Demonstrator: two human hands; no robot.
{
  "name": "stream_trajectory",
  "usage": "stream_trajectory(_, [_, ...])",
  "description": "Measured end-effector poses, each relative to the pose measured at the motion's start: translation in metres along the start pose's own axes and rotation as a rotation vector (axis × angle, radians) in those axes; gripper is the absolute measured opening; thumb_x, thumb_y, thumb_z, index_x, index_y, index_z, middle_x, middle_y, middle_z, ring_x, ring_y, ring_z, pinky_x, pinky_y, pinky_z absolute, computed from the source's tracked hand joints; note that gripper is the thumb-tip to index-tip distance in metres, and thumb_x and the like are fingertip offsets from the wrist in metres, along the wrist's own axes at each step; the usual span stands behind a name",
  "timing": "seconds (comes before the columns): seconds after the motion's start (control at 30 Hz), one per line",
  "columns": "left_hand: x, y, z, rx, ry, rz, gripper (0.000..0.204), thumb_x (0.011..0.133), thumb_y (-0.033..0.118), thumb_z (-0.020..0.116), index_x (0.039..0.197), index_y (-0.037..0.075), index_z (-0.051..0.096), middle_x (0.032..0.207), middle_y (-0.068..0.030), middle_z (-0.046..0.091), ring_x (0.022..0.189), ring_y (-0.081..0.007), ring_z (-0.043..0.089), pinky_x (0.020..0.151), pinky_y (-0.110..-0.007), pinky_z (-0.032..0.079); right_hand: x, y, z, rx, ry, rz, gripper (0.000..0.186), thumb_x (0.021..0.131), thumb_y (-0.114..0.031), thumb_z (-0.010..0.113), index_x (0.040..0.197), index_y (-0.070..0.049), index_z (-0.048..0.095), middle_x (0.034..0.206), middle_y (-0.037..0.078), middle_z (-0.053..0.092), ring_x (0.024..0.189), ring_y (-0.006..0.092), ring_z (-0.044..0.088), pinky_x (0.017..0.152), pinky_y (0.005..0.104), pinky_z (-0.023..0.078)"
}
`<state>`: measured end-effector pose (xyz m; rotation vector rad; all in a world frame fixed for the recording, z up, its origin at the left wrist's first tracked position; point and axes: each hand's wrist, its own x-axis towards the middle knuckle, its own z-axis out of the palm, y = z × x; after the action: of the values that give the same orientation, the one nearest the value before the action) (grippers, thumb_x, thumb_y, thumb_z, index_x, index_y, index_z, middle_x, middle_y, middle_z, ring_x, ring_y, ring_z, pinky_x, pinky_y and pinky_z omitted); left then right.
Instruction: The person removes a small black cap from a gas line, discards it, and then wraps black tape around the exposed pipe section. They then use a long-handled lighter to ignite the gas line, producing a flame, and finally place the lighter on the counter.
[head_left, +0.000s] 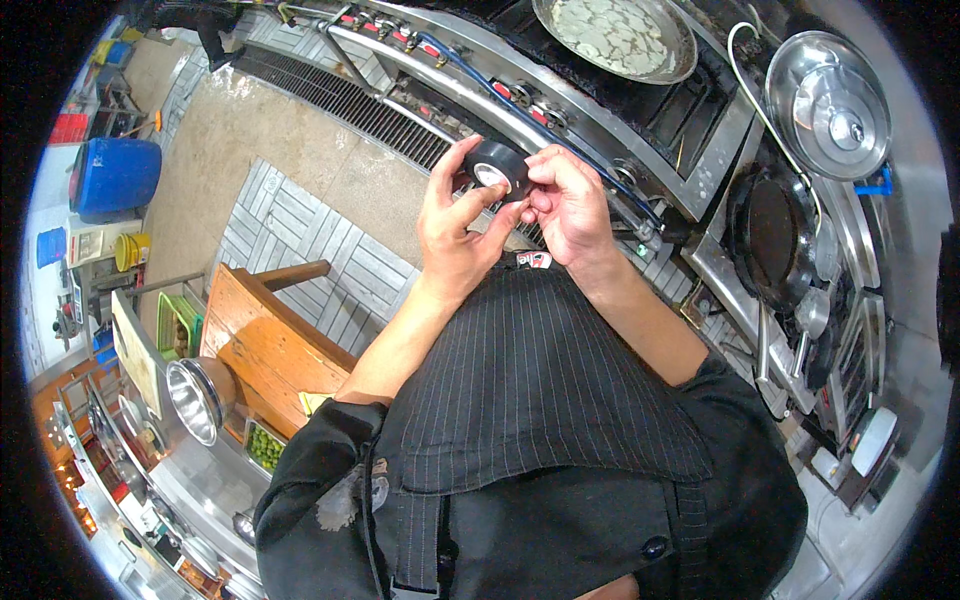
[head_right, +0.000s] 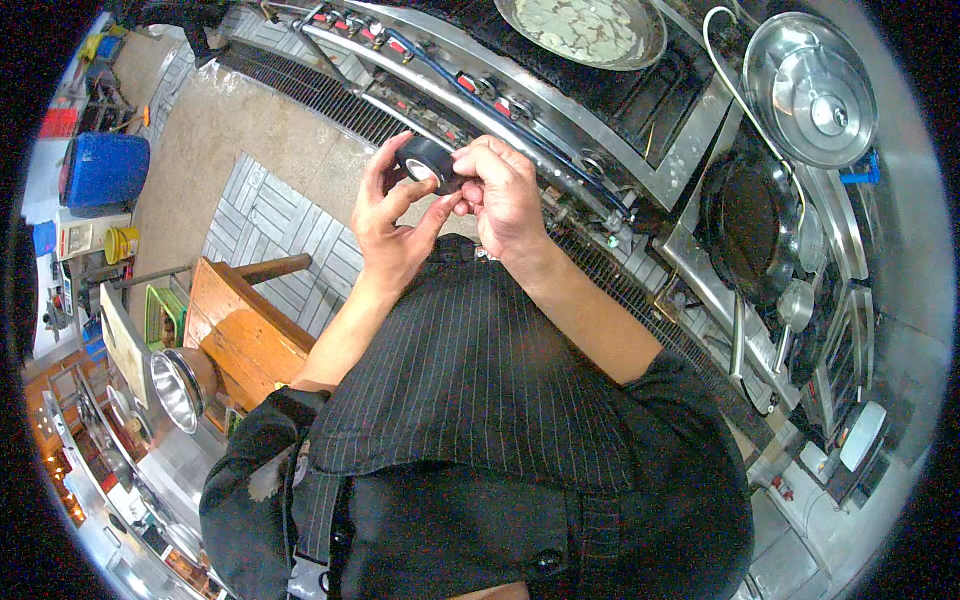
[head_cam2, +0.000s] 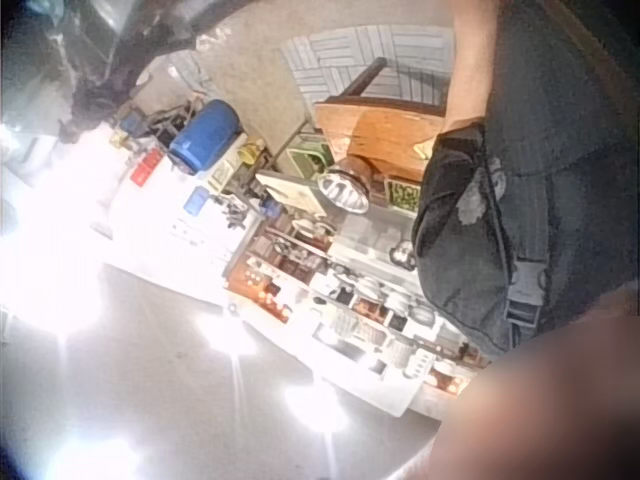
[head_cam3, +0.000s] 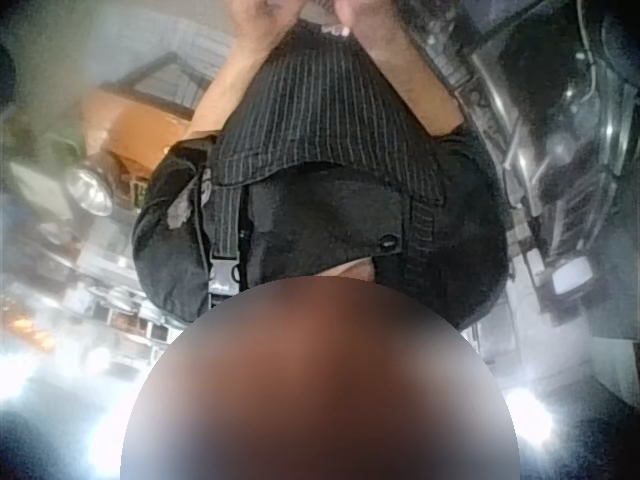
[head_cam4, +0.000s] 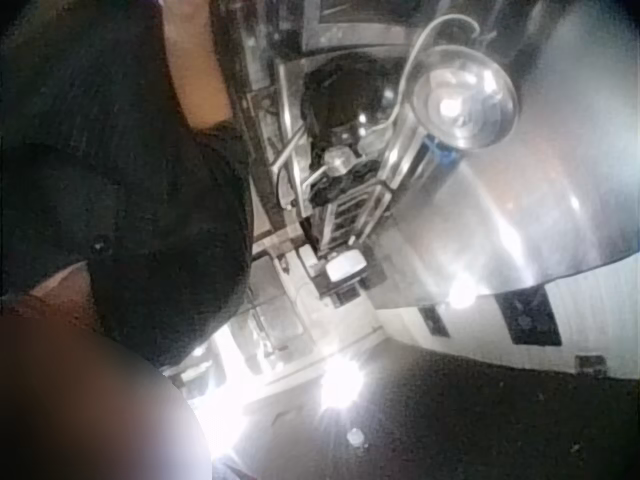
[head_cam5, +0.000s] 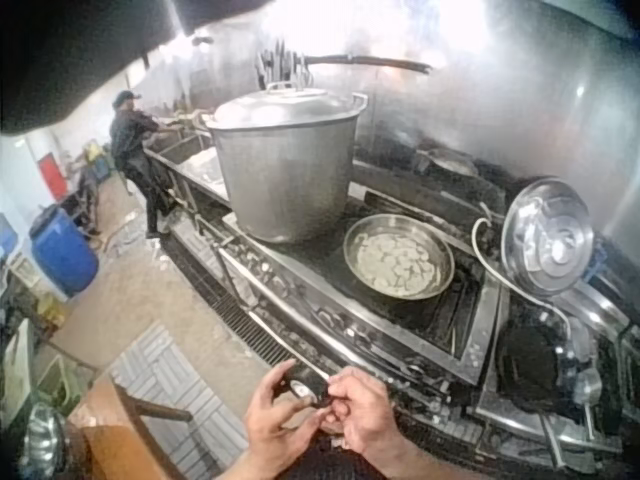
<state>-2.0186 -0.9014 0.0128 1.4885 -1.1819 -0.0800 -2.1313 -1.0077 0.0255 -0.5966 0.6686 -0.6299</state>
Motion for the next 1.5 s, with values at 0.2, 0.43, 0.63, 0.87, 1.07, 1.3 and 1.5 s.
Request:
stream_trajectory(0.2, [0.001, -0.002, 0.000, 0.036, -0.007, 0.037, 0.030, 0.068, 0.004, 0.090, 0.094, 0.004, 0.075, 0.141, -0.0231, 0.056, 0.118, -0.0334, 0.065, 0.091, -0.038, 0.057, -0.001, -0.001, 0.002, 0.042, 0.008, -0.003, 0.004, 0.087, -0.003, 0.059, 0.087, -0.004, 0.064, 0.069, 0.001, 0.055, 0.053, 0.0082, 0.047, 0.049, 0.0278, 0.046])
stream_trajectory(0.43, [0.002, -0.001, 0.001, 0.023, -0.005, 0.004, 0.028, 0.071, 0.006, 0.091, 0.093, 0.004, 0.075, 0.141, -0.0220, 0.057, 0.121, -0.0323, 0.063, 0.095, -0.039, 0.055, -0.003, 0.002, 0.000, 0.032, 0.017, -0.016, 0.004, 0.087, -0.003, 0.060, 0.087, -0.002, 0.063, 0.072, 0.001, 0.056, 0.054, 0.0097, 0.049, 0.049, 0.0283, 0.046])
stream_trajectory(0.63, [0.005, 0.001, -0.003, 0.037, 0.013, -0.011, 0.027, 0.071, 0.008, 0.092, 0.092, 0.004, 0.075, 0.140, -0.0211, 0.058, 0.120, -0.0311, 0.064, 0.094, -0.039, 0.056, -0.003, 0.000, -0.005, -0.186, -0.110, -0.253, 0.013, 0.090, 0.001, 0.064, 0.101, 0.003, 0.070, 0.087, 0.008, 0.068, 0.069, 0.0099, 0.064, 0.058, 0.0255, 0.054])
stream_trajectory(0.87, [0.010, 0.004, -0.011, 0.046, -0.044, -0.063, 0.026, 0.071, 0.011, 0.092, 0.091, 0.004, 0.076, 0.134, -0.0198, 0.061, 0.118, -0.0311, 0.065, 0.093, -0.038, 0.056, -0.008, -0.022, -0.008, -0.783, -0.167, -0.529, 0.022, 0.090, 0.006, 0.072, 0.111, 0.006, 0.071, 0.103, 0.012, 0.073, 0.086, 0.0132, 0.071, 0.076, 0.0251, 0.060])
stream_trajectory(1.07, [0.011, 0.006, -0.012, 0.091, -0.079, -0.065, 0.026, 0.071, 0.011, 0.091, 0.092, 0.005, 0.076, 0.134, -0.0205, 0.061, 0.115, -0.0320, 0.067, 0.090, -0.038, 0.057, -0.006, -0.034, -0.012, -0.932, -0.209, -0.553, 0.021, 0.089, 0.003, 0.074, 0.110, 0.005, 0.073, 0.096, 0.009, 0.075, 0.079, 0.0121, 0.072, 0.072, 0.0240, 0.059])
stream_trajectory(1.3, [0.009, 0.010, -0.015, 0.114, -0.112, -0.096, 0.026, 0.070, 0.011, 0.090, 0.091, 0.006, 0.077, 0.133, -0.0205, 0.062, 0.115, -0.0322, 0.068, 0.091, -0.038, 0.057, -0.004, -0.040, -0.015, -0.900, -0.248, -0.350, 0.017, 0.090, 0.003, 0.073, 0.106, 0.005, 0.072, 0.096, 0.010, 0.074, 0.080, 0.0119, 0.072, 0.072, 0.0237, 0.060])
stream_trajectory(1.5, [0.010, 0.011, -0.016, 0.118, -0.116, -0.072, 0.025, 0.069, 0.012, 0.092, 0.088, 0.005, 0.077, 0.130, -0.0179, 0.064, 0.111, -0.0291, 0.068, 0.089, -0.036, 0.057, -0.001, -0.044, -0.017, -0.817, -0.248, -0.255, 0.015, 0.090, 0.003, 0.073, 0.105, 0.005, 0.072, 0.094, 0.011, 0.074, 0.079, 0.0129, 0.072, 0.072, 0.0243, 0.061])
